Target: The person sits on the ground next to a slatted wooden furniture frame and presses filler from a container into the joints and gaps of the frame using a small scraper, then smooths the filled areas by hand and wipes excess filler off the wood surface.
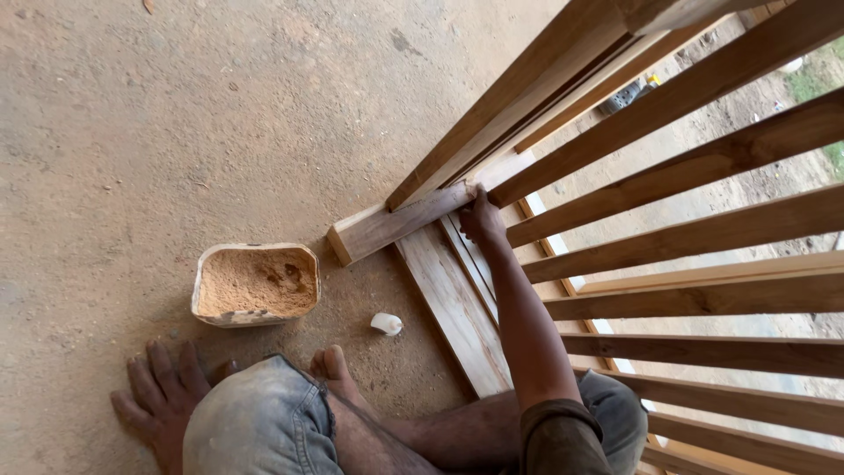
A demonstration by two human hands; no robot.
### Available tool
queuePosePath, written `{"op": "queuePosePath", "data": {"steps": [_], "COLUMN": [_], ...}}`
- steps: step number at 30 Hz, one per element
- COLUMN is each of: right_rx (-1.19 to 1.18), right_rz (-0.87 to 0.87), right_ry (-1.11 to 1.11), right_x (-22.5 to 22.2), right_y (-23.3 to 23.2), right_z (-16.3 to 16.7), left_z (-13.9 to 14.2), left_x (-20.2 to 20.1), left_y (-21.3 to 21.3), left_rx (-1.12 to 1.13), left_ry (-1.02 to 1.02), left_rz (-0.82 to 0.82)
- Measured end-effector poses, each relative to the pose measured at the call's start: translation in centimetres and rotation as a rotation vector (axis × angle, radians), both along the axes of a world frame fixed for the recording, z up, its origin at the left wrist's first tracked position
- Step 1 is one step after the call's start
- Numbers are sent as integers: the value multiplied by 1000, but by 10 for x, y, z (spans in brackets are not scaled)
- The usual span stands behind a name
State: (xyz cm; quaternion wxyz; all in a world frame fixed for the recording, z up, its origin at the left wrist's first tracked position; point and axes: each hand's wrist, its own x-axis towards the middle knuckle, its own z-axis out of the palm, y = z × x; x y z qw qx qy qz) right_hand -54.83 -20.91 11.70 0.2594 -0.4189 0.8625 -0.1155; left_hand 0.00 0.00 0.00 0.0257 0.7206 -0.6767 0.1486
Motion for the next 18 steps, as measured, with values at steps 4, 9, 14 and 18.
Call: {"op": "queuePosePath", "data": {"steps": [4,9,14,18], "right_rx": [84,263,119,88], "right_rz": [50,270,272,267], "right_ry": [139,452,467,459], "right_x": [-27,-49,-96,-144], "right_y": [3,-5,20,32], "right_z": [-24,-68,-126,-181], "left_z": [-37,-77,-121,-167], "left_x": [-40,-90,-137,-169], "left_y": [6,9,5,3], "left_rx": [-23,-1,-68,34], "left_ry": [133,181,613,356], "left_rz": [-16,-15,-72,-29]}}
